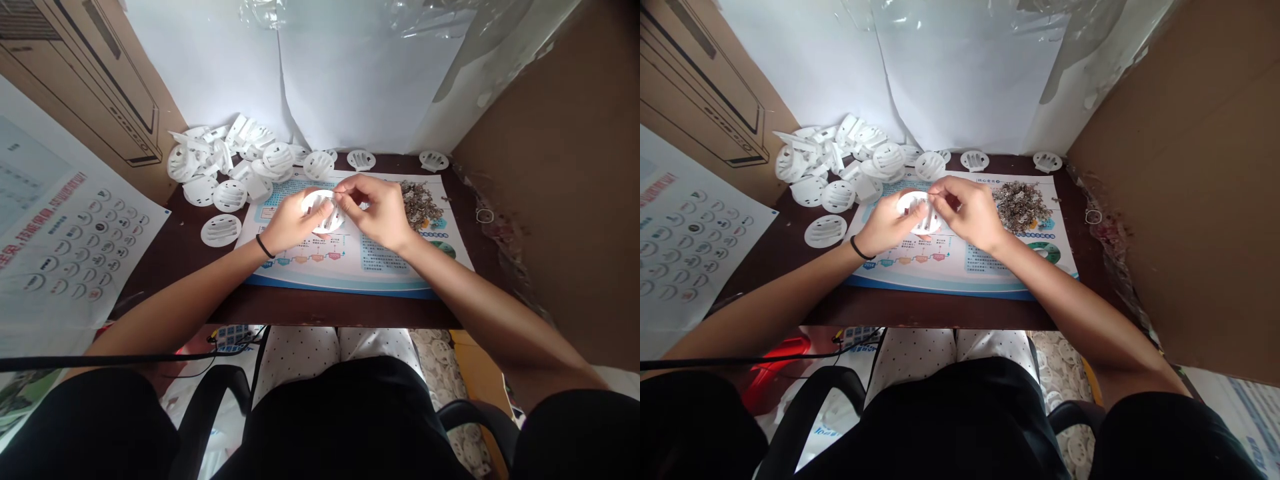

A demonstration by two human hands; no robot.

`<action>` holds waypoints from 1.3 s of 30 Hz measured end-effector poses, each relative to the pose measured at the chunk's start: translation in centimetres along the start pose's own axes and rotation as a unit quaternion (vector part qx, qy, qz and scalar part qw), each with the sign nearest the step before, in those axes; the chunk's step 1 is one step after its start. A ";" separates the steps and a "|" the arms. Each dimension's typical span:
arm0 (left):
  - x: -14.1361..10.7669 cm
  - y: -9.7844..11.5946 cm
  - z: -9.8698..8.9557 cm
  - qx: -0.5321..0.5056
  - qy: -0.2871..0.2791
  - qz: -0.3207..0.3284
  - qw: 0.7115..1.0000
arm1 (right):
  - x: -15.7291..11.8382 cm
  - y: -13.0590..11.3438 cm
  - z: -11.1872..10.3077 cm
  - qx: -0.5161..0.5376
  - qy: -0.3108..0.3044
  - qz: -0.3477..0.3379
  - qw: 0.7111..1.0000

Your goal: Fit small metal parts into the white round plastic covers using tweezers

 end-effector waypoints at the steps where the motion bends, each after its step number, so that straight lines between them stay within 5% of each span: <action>1: 0.1 0.0 0.1 -0.035 -0.005 -0.010 0.999 | 0.1 0.0 0.1 0.025 0.004 0.028 0.999; 12: 0.2 -0.4 0.4 -0.217 -0.048 -0.080 0.972 | 1.0 0.8 0.0 0.206 0.013 0.204 0.957; 22: 0.3 -0.1 0.7 -0.239 -0.055 -0.104 0.964 | 0.9 0.4 0.2 0.327 0.046 0.312 0.891; 29: 0.4 0.0 0.5 -0.279 -0.065 -0.110 0.952 | 0.9 1.1 0.2 0.372 0.052 0.353 0.857; 39: 0.5 0.3 0.6 -0.297 -0.042 -0.174 0.938 | 0.9 0.7 0.1 0.355 0.036 0.366 0.860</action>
Point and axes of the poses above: each hand's wrist, its own x-axis towards the middle knuckle, its own z-axis out of the palm, y = z × x, the point moved 1 cm from there along x, towards the middle knuckle, and after that the axes turned 10 degrees about x, right-handed, at the moved point
